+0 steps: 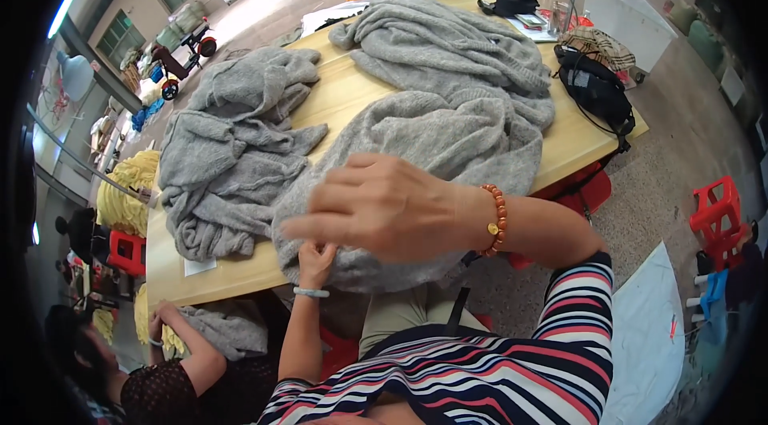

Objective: Inspect sweaters for defects and loose threads on a factory table.

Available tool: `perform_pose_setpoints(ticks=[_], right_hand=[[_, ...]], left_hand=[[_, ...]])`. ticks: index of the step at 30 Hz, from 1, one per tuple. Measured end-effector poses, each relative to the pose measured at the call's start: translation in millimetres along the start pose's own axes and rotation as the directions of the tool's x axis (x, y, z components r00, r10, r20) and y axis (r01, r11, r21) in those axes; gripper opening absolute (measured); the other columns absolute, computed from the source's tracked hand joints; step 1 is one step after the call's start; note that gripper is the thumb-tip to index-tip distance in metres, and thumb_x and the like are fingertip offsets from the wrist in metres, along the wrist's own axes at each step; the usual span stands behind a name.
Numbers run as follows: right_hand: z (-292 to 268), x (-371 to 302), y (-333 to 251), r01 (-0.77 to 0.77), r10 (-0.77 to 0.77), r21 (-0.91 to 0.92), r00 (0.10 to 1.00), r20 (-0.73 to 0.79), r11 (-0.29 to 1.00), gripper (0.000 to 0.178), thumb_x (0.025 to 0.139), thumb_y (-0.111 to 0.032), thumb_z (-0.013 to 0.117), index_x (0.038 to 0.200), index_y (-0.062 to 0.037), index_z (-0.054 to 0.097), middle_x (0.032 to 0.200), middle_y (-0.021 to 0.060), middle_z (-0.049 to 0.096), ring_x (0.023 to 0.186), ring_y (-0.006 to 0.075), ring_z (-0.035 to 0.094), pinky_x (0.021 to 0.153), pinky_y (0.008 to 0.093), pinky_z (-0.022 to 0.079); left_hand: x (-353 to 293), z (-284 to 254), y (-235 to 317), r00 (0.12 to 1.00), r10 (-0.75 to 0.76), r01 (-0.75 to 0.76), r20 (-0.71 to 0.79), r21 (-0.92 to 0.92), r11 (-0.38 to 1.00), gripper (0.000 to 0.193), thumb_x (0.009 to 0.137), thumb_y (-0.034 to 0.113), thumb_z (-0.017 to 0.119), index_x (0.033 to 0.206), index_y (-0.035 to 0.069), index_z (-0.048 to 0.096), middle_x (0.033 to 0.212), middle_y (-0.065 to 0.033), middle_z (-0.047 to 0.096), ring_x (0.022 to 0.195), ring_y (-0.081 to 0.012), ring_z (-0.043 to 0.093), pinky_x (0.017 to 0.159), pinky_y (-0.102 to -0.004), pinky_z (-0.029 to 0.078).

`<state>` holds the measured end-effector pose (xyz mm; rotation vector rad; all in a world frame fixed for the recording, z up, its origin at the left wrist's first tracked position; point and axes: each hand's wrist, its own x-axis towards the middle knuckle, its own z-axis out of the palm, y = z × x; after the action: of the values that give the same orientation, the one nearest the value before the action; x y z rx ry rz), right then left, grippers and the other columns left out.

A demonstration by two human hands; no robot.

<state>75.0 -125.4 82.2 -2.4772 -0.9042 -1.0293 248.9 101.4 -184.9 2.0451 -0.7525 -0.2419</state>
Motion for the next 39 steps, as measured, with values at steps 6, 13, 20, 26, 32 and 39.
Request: perform_pose_setpoints(ticks=[6,13,20,26,32,39], right_hand=[[-2.0,64.8,-78.7,0.353,-0.262,0.170,0.877,-0.402,0.920,0.034,0.077,-0.020,0.066,0.110,-0.0113,0.065,0.075,-0.0007,0.052,0.059,0.0117,0.051,0.044,0.0260,0.038],[21.9,80.4,-118.4,0.254,-0.116,0.318,0.912,-0.394,0.913,0.033,0.076,-0.023,0.068,0.108,-0.0148,0.068,0.071,-0.0020,0.051,0.053,0.0107,0.047,0.043,0.0263,0.036],[-13.2,37.7,-108.4,0.209,-0.137,0.380,0.969,-0.208,0.901,0.035,0.074,-0.027,0.070,0.108,-0.0187,0.071,0.073,-0.0017,0.054,0.055,0.0103,0.047,0.045,0.0270,0.036],[-4.9,55.9,-123.4,-0.022,0.033,0.304,0.999,-0.034,0.952,0.036,0.072,-0.030,0.071,0.108,-0.0220,0.072,0.074,-0.0014,0.055,0.056,0.0099,0.047,0.047,0.0276,0.037],[-24.6,16.1,-90.5,-0.148,0.060,0.320,0.961,0.270,0.936,0.040,0.070,-0.036,0.072,0.109,-0.0267,0.073,0.072,-0.0001,0.057,0.057,0.0116,0.050,0.048,0.0302,0.037],[114.2,-91.5,-48.3,-0.702,0.697,0.479,0.679,0.228,0.527,0.036,0.087,0.007,0.054,0.121,-0.0022,0.062,0.108,0.0134,0.066,0.069,0.0156,0.065,0.064,0.0262,0.051]], left_hand=[[-1.1,19.9,-30.5,0.985,0.121,-0.152,-0.121,-0.295,0.943,0.020,0.079,0.013,0.075,0.096,0.005,0.067,0.078,-0.0049,0.067,0.068,-0.0106,0.059,0.064,-0.0271,0.048],[4.9,6.4,-61.9,0.986,0.096,-0.098,-0.136,-0.009,0.995,0.018,0.081,0.014,0.074,0.095,0.004,0.067,0.081,-0.0067,0.069,0.074,-0.0124,0.063,0.071,-0.0275,0.051],[1.7,12.8,9.6,0.997,0.040,-0.044,-0.072,-0.051,0.998,0.020,0.082,0.016,0.071,0.095,0.002,0.066,0.083,-0.0093,0.068,0.075,-0.0158,0.063,0.071,-0.0288,0.050],[-16.4,-6.5,-11.2,0.989,0.005,-0.014,-0.147,-0.060,0.998,0.017,0.083,0.014,0.071,0.093,0.001,0.064,0.078,-0.0073,0.066,0.074,-0.0139,0.061,0.071,-0.0285,0.050],[-13.2,6.1,-14.7,0.989,-0.019,-0.011,-0.149,-0.199,0.980,0.019,0.082,0.016,0.072,0.094,0.002,0.065,0.077,-0.0087,0.067,0.070,-0.0152,0.063,0.066,-0.0286,0.050],[-43.2,-23.0,37.9,0.999,-0.006,-0.001,-0.041,-0.167,0.986,0.011,0.088,0.009,0.068,0.096,0.002,0.067,0.080,0.0015,0.065,0.070,-0.0046,0.055,0.063,-0.0209,0.045]])
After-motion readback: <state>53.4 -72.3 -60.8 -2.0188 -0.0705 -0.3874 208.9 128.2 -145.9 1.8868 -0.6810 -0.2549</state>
